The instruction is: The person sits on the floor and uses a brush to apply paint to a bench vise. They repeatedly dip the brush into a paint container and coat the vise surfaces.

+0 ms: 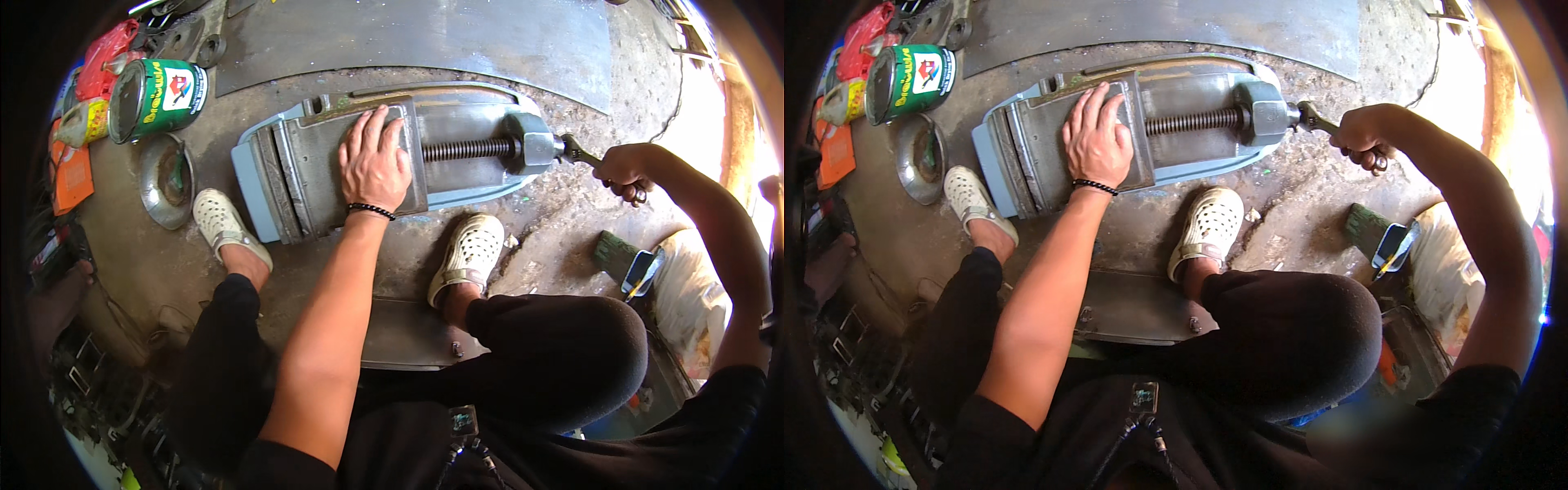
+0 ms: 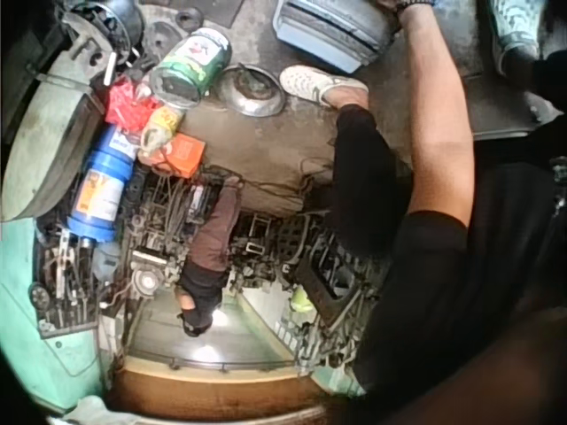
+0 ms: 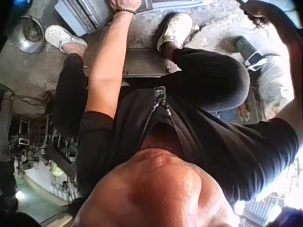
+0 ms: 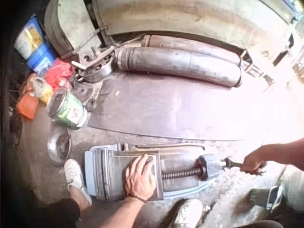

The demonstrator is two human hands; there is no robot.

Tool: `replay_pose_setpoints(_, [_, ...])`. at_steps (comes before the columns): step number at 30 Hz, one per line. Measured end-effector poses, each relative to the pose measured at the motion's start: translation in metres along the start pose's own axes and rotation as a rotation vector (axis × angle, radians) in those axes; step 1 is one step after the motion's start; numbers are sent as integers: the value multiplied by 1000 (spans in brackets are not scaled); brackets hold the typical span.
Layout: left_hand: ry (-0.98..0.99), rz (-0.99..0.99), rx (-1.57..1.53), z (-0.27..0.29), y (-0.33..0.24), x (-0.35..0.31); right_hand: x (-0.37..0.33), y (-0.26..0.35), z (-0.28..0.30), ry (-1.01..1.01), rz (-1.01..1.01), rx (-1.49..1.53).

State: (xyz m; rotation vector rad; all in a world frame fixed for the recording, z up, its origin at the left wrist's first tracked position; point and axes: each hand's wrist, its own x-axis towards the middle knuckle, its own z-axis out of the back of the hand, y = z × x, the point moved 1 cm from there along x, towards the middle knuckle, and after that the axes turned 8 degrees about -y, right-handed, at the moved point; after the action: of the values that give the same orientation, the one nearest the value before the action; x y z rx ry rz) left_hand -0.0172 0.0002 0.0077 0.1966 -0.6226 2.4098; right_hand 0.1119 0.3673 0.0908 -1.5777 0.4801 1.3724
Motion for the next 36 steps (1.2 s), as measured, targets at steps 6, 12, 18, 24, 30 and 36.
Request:
replay_pose_setpoints(6, [4,9,-30,2,0,1,-9,-20,1,-52,176,175])
replay_pose_setpoints(12, [-5,-4,-11,2,-3,1,-18,-55,-62,-432,480,328])
replay_pose_setpoints(18, [4,-44,28,0,-5,1,-22,-103,-132,-457,499,698])
replay_pose_setpoints(24, [-79,-8,-443,16,-89,-17,-17,-110,-183,-169,610,1330])
replay_pose_setpoints(30, [816,982,-1484,-31,-219,-57,0,-87,-217,150,787,1641])
replay_pose_setpoints(36, [793,987,-1657,-44,-209,-49,-2,-77,-233,314,888,1609])
